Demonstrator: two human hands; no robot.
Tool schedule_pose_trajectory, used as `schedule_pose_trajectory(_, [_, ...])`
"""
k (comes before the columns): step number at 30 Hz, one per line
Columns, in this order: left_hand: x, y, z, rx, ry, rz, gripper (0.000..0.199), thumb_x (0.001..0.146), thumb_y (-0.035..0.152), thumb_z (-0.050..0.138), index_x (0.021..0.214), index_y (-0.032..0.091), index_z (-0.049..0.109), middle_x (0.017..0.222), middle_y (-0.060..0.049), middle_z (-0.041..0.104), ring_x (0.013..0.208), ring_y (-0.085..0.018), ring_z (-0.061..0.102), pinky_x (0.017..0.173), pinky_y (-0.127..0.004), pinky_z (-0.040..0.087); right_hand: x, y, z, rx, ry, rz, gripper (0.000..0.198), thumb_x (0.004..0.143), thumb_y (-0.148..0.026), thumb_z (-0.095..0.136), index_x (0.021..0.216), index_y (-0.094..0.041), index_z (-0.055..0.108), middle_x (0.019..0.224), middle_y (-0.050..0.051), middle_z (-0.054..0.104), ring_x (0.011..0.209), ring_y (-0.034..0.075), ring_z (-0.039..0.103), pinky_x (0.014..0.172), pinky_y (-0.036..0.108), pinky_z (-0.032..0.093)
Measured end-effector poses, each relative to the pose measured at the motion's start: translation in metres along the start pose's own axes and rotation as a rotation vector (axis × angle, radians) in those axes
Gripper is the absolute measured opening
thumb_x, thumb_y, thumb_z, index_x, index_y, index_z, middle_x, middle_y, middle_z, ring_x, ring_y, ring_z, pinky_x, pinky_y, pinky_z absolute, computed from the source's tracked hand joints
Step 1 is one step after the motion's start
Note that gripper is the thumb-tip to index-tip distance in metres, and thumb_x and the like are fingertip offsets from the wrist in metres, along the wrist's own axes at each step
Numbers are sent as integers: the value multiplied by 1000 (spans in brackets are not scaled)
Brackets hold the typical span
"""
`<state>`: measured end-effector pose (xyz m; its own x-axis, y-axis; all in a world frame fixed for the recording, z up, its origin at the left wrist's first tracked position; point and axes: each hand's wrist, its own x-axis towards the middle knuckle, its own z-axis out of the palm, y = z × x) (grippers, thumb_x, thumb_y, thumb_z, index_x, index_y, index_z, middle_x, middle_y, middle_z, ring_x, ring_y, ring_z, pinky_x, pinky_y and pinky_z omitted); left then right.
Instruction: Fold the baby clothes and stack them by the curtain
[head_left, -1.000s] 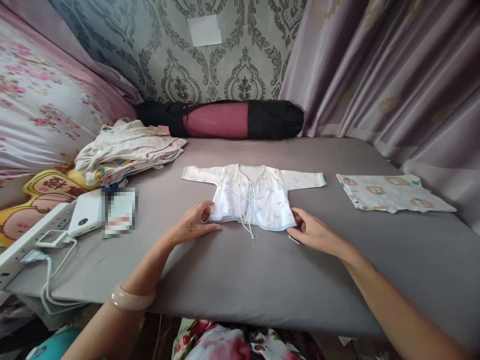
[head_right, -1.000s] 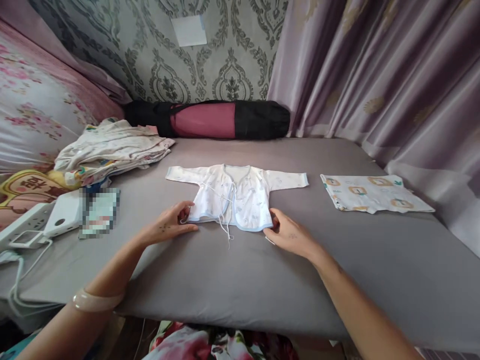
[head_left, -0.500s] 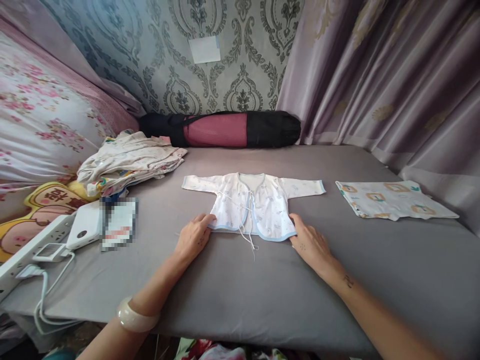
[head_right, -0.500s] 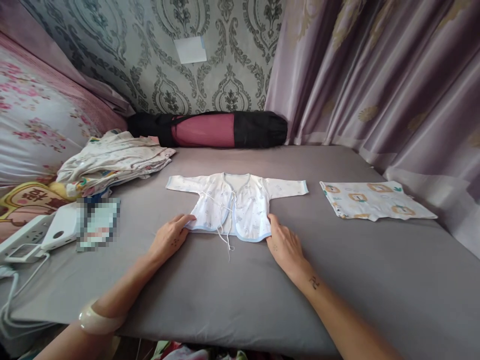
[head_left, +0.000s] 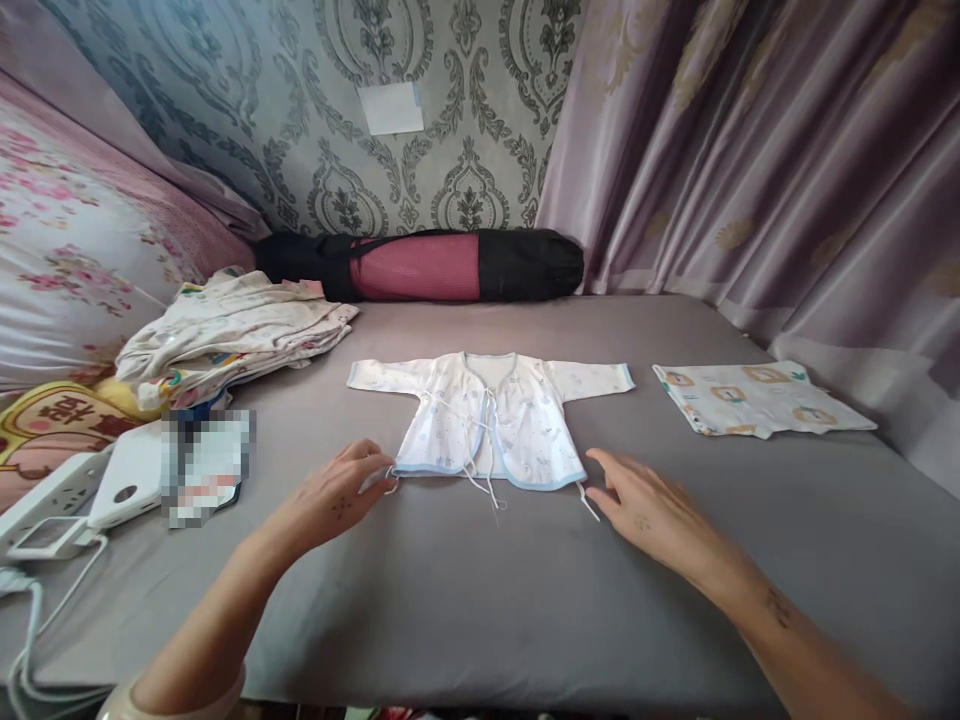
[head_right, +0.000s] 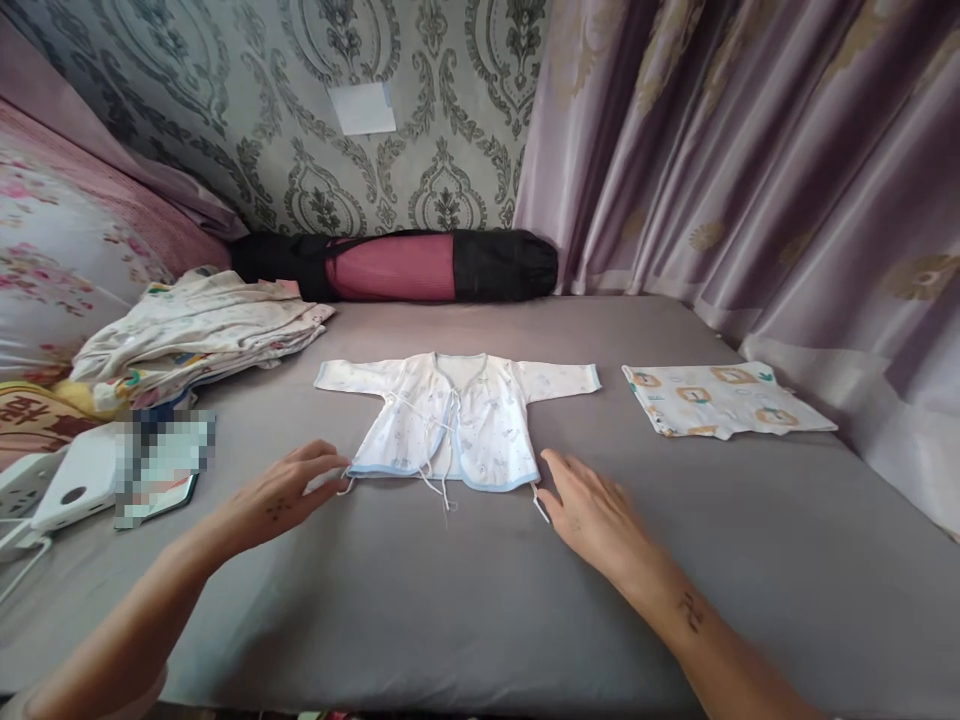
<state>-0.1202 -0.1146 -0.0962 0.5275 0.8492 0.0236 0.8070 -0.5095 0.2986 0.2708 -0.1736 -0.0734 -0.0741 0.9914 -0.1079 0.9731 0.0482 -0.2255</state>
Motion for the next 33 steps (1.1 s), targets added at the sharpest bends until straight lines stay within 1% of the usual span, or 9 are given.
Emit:
schedule_pose_trajectory(2, [9, 10, -4, -25, 55, -15, 32, 97, 41, 38, 110, 22, 61, 105, -7, 59, 85, -18, 61, 76, -31, 47, 4, -12, -6, -4, 66, -12, 17, 94, -28, 46, 107, -23, 57, 96, 5, 65, 85, 20, 63, 65, 27, 36])
schedule_pose_trajectory(5, [37, 41, 3, -111, 112, 48, 29, 98, 33, 37, 108, 20, 60, 101, -7, 61, 85, -17, 61, 77, -30, 46, 23, -44, -1, 25, 115, -89, 18, 96, -26, 41, 100, -21, 58, 97, 5, 64, 84, 18, 62, 69, 28, 38])
schedule_pose_trajectory(8, [68, 74, 21, -116, 62, 78, 20, 94, 26, 44, 103, 18, 60, 95, -7, 61, 89, -19, 61, 77, -29, 47, 47, -76, 16, 29, 63, -201, 16, 95, -25, 44, 99, -18, 58, 99, 8, 64, 92, 20, 62, 74, 27, 39])
schedule_pose_trajectory(10, [80, 88, 33, -52, 35, 11, 16, 92, 22, 46, 100, 17, 59, 94, -8, 61, 90, -20, 60, 77, -30, 47, 58, -89, 27, 3, 33, -220, 17, 94, -26, 45, 102, -16, 56, 101, 10, 64, 93, 21, 63, 74, 28, 40])
schedule_pose_trajectory(15, [82, 99, 46, 45, 13, -198, 18, 91, 28, 50, 102, 15, 56, 96, -11, 60, 93, -24, 59, 79, -33, 47, 70, -97, 38, -66, 8, -133, 23, 89, -25, 47, 107, -12, 55, 103, 15, 64, 92, 24, 65, 72, 29, 43])
schedule_pose_trajectory(23, [80, 107, 46, 70, 28, -242, 21, 86, 10, 40, 90, 15, 61, 88, -14, 60, 89, -27, 59, 76, -35, 45, 77, -96, 34, -81, -34, -109, 26, 87, -18, 43, 105, -11, 60, 99, 17, 68, 91, 25, 66, 72, 29, 44])
schedule_pose_trajectory(27, [81, 104, 46, 73, 12, -235, 24, 87, 13, 39, 95, 14, 62, 89, -15, 61, 85, -27, 60, 72, -35, 45, 93, -82, 36, 128, -71, -34, 15, 80, -24, 52, 86, -16, 63, 86, 11, 70, 81, 22, 67, 64, 26, 42])
schedule_pose_trajectory(31, [84, 93, 51, 5, 34, -211, 26, 89, 15, 38, 100, 16, 62, 89, -12, 62, 82, -24, 60, 73, -34, 45, 106, -68, 32, 576, -195, 89, 5, 71, -24, 56, 72, -20, 57, 54, -3, 58, 47, 13, 56, 47, 22, 37])
schedule_pose_trajectory(33, [88, 91, 52, -35, 70, -187, 26, 89, 16, 39, 100, 16, 63, 90, -11, 63, 84, -23, 60, 75, -33, 45, 109, -66, 27, 799, -221, 129, 2, 69, -21, 55, 69, -20, 54, 47, -7, 50, 42, 10, 49, 43, 20, 34])
